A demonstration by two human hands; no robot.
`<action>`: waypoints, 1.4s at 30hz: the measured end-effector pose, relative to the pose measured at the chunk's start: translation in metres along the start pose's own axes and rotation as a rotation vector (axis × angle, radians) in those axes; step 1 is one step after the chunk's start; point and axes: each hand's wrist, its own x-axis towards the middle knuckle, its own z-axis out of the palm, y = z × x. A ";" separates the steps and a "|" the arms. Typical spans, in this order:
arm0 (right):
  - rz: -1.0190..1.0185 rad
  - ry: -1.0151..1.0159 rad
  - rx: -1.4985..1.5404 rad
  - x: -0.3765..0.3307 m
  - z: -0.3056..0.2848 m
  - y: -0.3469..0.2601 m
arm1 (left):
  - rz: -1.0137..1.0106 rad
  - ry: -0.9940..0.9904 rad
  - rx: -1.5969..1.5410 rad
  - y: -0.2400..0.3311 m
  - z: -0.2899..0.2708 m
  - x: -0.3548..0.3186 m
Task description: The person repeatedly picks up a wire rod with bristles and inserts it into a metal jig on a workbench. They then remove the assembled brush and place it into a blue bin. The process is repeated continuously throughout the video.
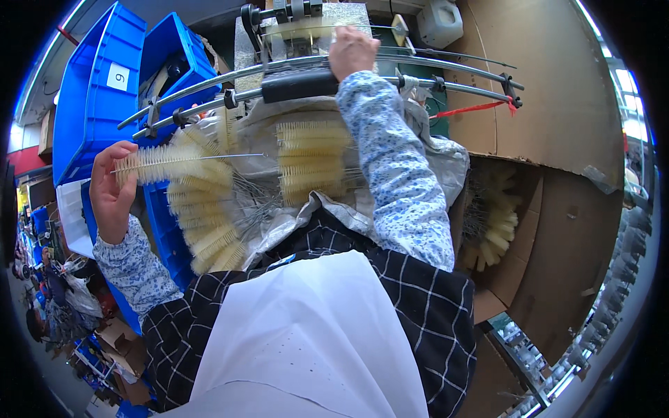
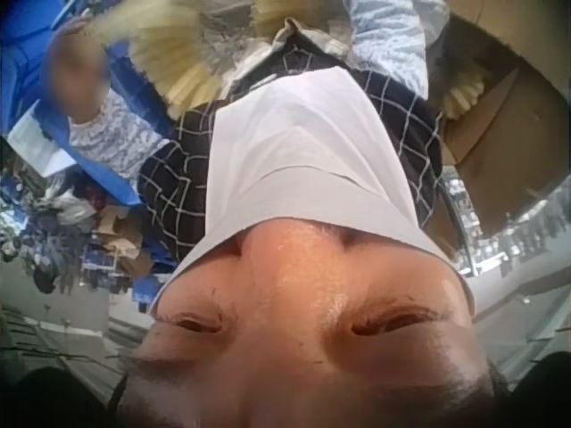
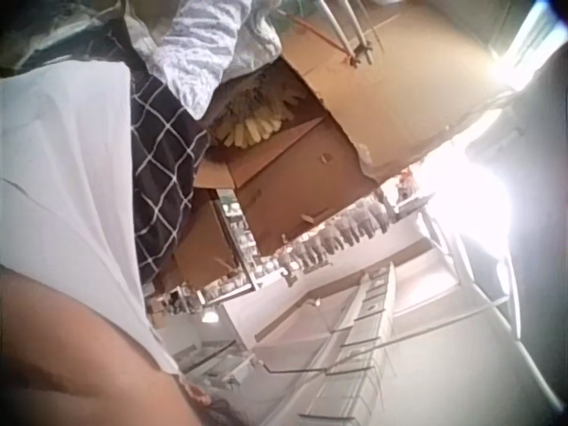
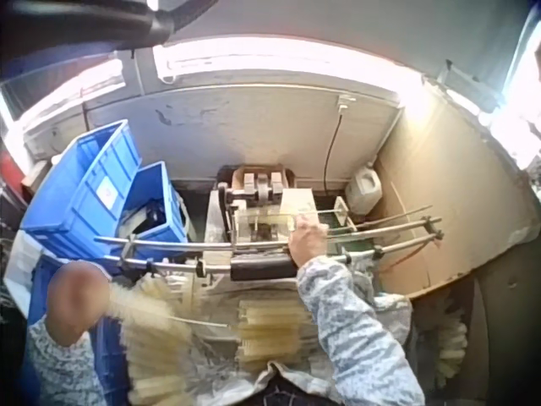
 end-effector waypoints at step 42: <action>-0.233 -0.920 0.993 -0.073 -0.136 0.008 | 0.154 -0.121 -0.391 -0.004 0.136 0.057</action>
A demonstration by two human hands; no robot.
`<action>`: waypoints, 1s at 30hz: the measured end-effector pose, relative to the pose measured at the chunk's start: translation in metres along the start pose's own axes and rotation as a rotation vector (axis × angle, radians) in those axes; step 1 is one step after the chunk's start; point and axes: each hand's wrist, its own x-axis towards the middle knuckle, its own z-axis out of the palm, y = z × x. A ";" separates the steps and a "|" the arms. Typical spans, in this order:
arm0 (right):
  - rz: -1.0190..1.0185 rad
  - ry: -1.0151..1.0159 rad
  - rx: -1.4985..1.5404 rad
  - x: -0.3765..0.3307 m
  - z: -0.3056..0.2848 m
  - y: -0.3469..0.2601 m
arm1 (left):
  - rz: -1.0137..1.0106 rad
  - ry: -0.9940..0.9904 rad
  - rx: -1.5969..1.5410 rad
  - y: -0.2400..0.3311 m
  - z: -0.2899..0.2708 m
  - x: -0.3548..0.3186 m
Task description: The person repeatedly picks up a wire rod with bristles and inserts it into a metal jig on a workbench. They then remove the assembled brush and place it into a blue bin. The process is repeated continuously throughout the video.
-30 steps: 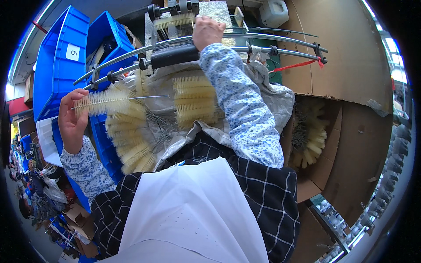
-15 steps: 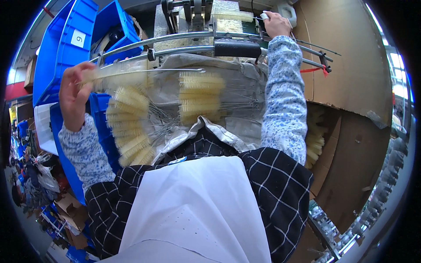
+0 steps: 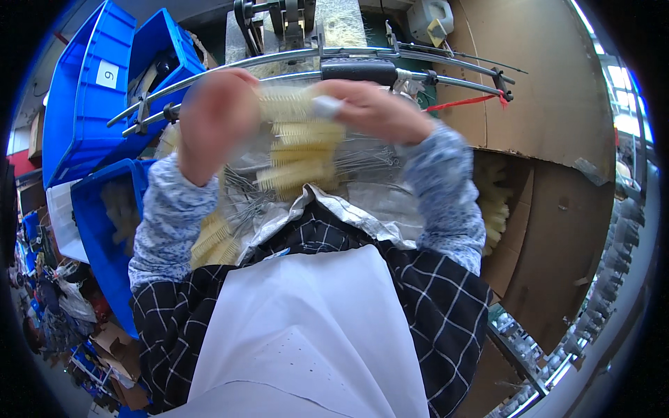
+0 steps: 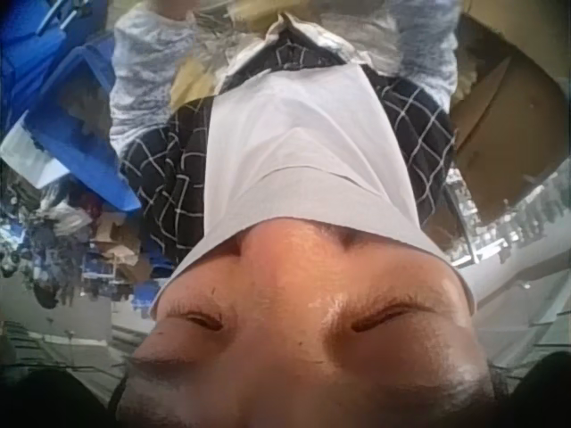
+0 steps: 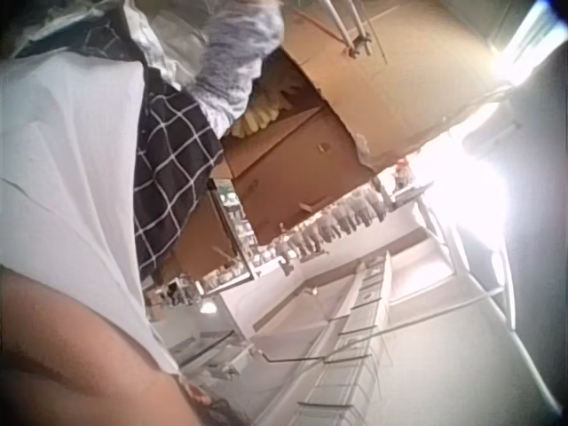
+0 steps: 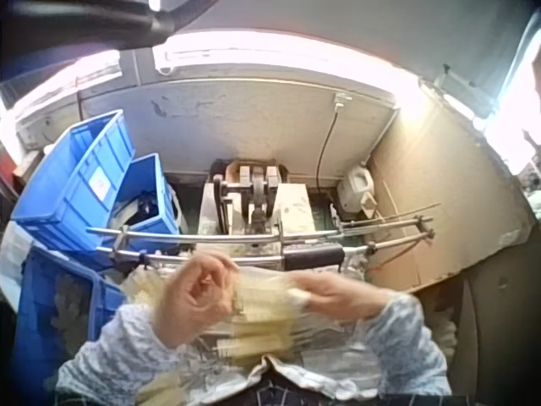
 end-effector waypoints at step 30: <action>0.173 0.684 -1.182 0.114 -0.076 0.109 | -0.394 -0.103 0.626 0.006 -0.110 -0.078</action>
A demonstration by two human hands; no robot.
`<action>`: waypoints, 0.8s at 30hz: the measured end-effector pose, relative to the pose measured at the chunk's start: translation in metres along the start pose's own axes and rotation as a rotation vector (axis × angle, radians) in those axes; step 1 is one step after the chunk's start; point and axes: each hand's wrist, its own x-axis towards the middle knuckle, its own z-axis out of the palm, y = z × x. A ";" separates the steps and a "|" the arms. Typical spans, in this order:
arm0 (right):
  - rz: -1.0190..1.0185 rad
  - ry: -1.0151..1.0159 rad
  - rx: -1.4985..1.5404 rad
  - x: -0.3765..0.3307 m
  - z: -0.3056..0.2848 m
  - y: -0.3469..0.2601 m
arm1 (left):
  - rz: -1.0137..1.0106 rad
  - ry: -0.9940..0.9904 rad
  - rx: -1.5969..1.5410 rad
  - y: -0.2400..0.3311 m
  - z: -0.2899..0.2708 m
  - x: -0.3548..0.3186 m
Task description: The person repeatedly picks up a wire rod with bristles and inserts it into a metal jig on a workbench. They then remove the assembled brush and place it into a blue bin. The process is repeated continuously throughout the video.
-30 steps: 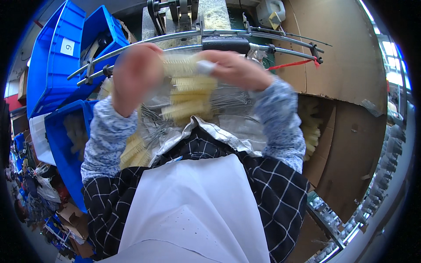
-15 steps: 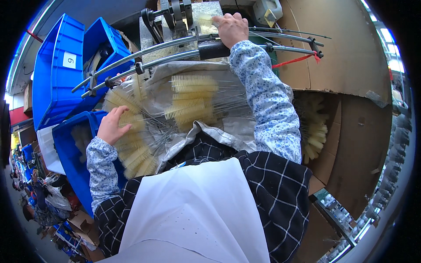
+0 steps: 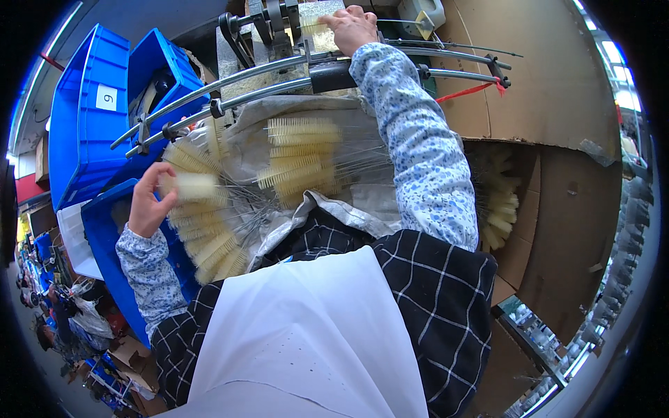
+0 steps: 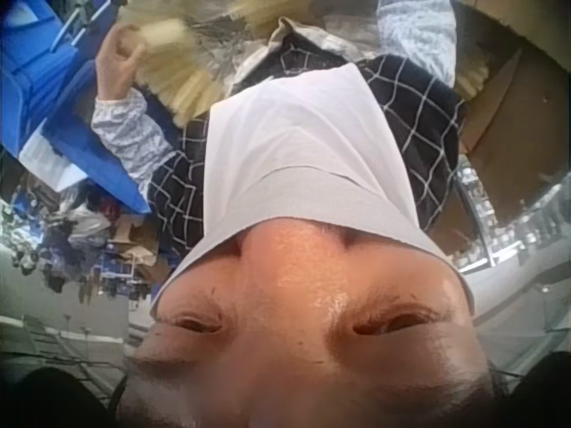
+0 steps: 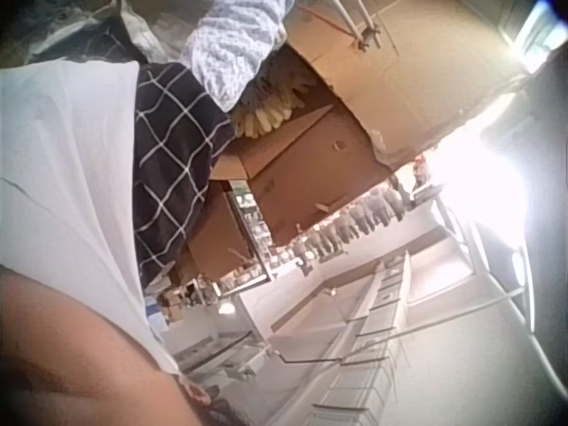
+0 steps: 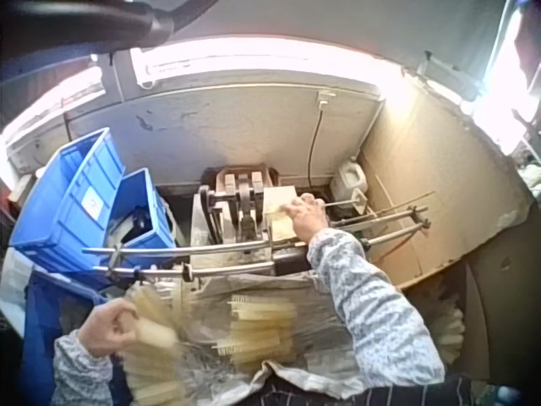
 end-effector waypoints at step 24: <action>0.187 0.185 0.101 -0.020 0.001 -0.035 | 0.125 0.334 -0.034 0.029 -0.031 -0.020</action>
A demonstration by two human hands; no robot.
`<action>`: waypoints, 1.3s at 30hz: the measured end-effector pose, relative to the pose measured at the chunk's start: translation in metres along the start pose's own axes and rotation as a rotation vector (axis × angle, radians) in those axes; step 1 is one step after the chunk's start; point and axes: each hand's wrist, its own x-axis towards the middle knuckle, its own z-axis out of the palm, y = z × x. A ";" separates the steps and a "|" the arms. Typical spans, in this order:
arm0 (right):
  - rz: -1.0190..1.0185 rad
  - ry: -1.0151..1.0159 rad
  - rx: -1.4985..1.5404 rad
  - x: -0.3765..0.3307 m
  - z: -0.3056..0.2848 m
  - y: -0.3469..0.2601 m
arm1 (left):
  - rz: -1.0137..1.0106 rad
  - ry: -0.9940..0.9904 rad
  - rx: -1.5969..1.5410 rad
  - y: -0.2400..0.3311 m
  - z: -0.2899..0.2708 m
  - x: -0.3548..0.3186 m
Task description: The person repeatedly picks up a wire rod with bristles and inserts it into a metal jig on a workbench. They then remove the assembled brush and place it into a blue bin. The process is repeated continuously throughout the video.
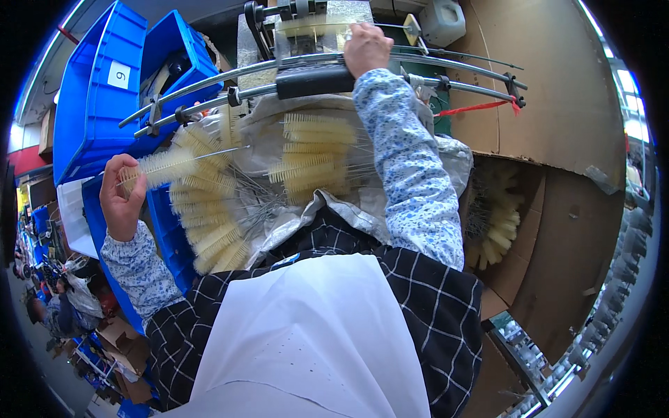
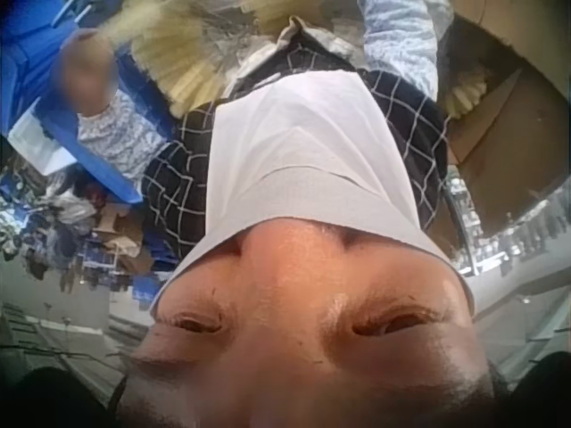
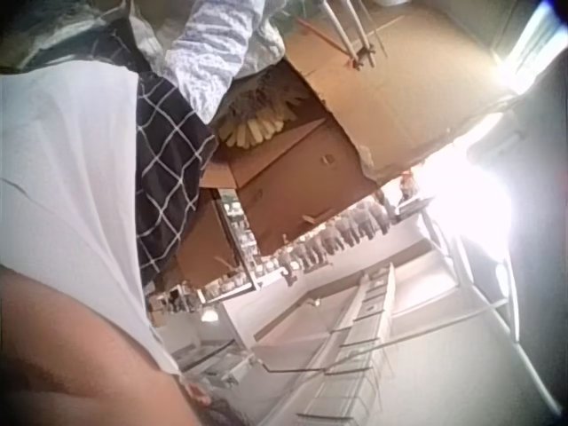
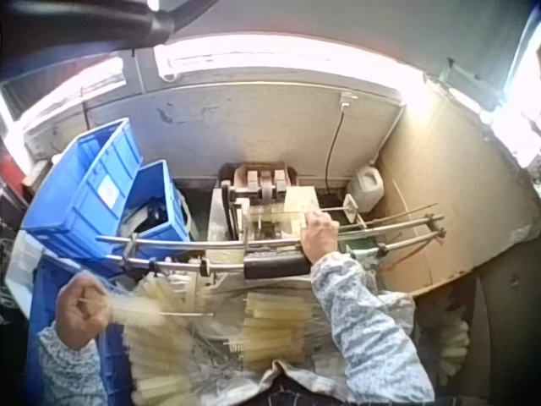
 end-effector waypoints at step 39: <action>-0.251 -0.727 0.677 -0.033 -0.141 0.069 | 0.107 -0.158 -0.496 0.017 0.068 0.034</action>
